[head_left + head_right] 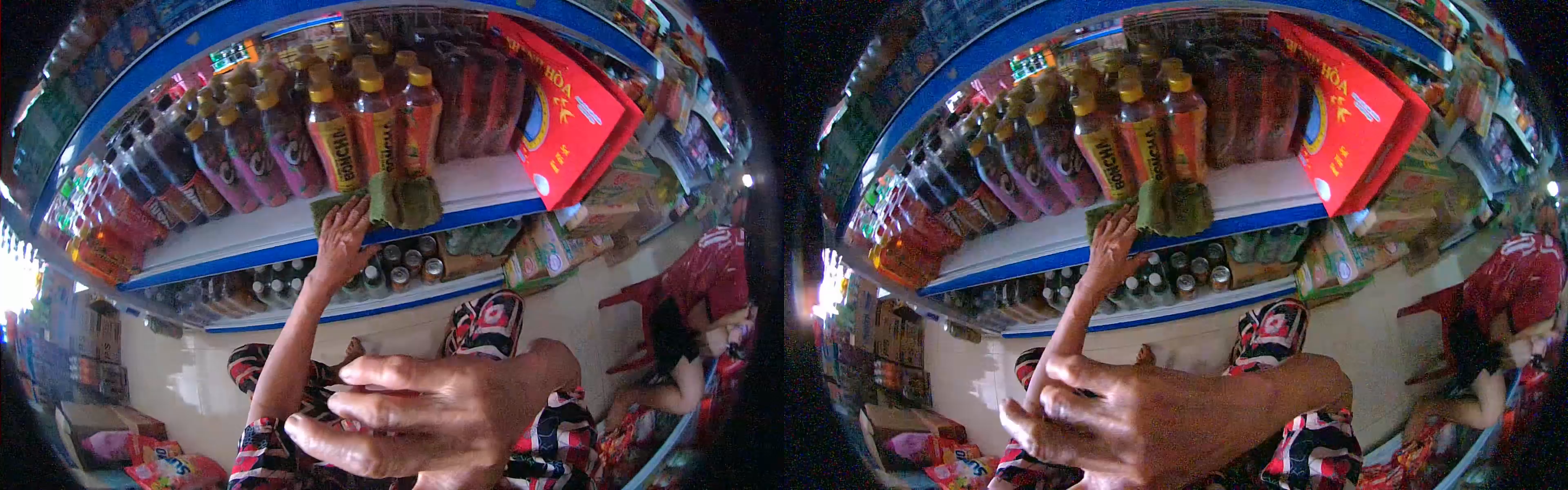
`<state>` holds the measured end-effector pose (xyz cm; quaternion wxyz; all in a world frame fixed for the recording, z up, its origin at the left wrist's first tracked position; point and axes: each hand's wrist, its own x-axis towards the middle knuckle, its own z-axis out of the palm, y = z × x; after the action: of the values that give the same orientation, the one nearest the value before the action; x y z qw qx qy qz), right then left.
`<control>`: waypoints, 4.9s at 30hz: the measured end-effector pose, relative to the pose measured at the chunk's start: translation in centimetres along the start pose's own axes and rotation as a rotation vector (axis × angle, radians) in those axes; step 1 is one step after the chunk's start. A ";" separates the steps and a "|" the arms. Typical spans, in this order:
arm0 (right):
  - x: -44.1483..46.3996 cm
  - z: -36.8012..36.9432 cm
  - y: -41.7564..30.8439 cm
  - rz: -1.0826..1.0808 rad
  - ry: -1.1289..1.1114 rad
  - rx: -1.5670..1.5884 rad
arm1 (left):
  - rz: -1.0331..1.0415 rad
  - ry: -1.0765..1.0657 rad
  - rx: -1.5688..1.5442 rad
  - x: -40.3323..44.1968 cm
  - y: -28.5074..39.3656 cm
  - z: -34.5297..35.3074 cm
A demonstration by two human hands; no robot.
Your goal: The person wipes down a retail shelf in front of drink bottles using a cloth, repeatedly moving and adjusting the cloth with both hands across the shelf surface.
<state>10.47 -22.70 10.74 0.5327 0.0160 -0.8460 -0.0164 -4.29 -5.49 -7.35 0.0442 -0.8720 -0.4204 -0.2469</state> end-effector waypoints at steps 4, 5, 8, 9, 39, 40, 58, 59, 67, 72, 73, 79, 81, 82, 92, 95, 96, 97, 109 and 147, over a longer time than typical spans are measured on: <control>-0.7 2.0 0.1 -0.037 0.254 -0.008 | -0.015 -0.020 0.019 -0.2 -0.3 -0.1; -0.7 2.3 -0.2 -0.005 0.279 0.023 | -0.013 -0.025 0.021 -0.2 -0.2 0.1; -0.7 3.1 -0.4 -0.010 0.304 0.054 | 0.001 -0.011 -0.005 0.0 0.1 -0.2; -0.7 3.3 -0.4 -0.029 0.304 0.052 | -0.002 -0.003 -0.003 -0.1 0.1 -0.3; -1.3 5.5 -0.7 -0.109 0.460 1.521 | -0.034 -0.035 0.028 -0.2 -0.1 0.1; -1.3 5.5 -0.7 -0.104 0.457 1.524 | -0.033 -0.032 0.026 -0.2 -0.2 0.1; -1.6 5.4 -0.9 -0.034 0.443 1.547 | -0.025 -0.027 0.024 -0.3 -0.4 0.2; -1.6 5.6 -0.9 -0.034 0.445 1.551 | -0.014 -0.026 0.029 -0.3 -0.5 0.2; -1.9 5.5 -0.9 0.027 0.431 1.563 | -0.028 -0.039 0.028 -0.3 -0.6 0.2; -2.0 4.9 -0.6 0.062 0.440 1.566 | -0.030 -0.007 -0.009 -0.2 0.1 -0.5; -2.0 4.7 -0.6 0.072 0.440 1.566 | -0.026 -0.002 -0.012 -0.2 0.2 -0.6; -1.9 4.2 -0.4 0.096 0.465 1.531 | -0.025 -0.010 0.005 -0.2 0.0 -0.3; -1.8 3.9 -0.4 0.096 0.488 1.507 | -0.024 0.006 0.006 -0.2 0.0 -0.1; -1.6 3.9 -0.3 0.097 0.502 1.493 | -0.027 -0.006 -0.004 -0.1 0.0 -0.2; -1.2 4.2 -1.4 0.184 0.559 1.412 | -0.002 0.032 -0.002 -0.1 0.1 -0.2; -2.8 3.9 -1.9 0.260 0.354 1.479 | 0.005 0.018 0.004 -0.1 0.1 -0.4; -2.5 3.8 -1.7 0.255 0.349 1.483 | 0.003 0.017 0.004 -0.1 0.1 -0.4; -1.6 4.2 -1.3 0.192 0.485 1.450 | 0.002 0.015 0.004 -0.1 0.1 -0.4; -1.0 4.3 -0.6 0.062 0.608 1.436 | -0.014 -0.001 0.022 -0.2 -0.2 0.0; -2.3 2.7 -0.4 0.167 0.264 1.603 | -0.023 -0.006 -0.011 -0.2 -0.1 -0.1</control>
<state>9.03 -22.96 7.47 0.4542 0.3309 -0.5295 0.6354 -4.47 -5.60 -7.38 0.0353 -0.8680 -0.4292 -0.2472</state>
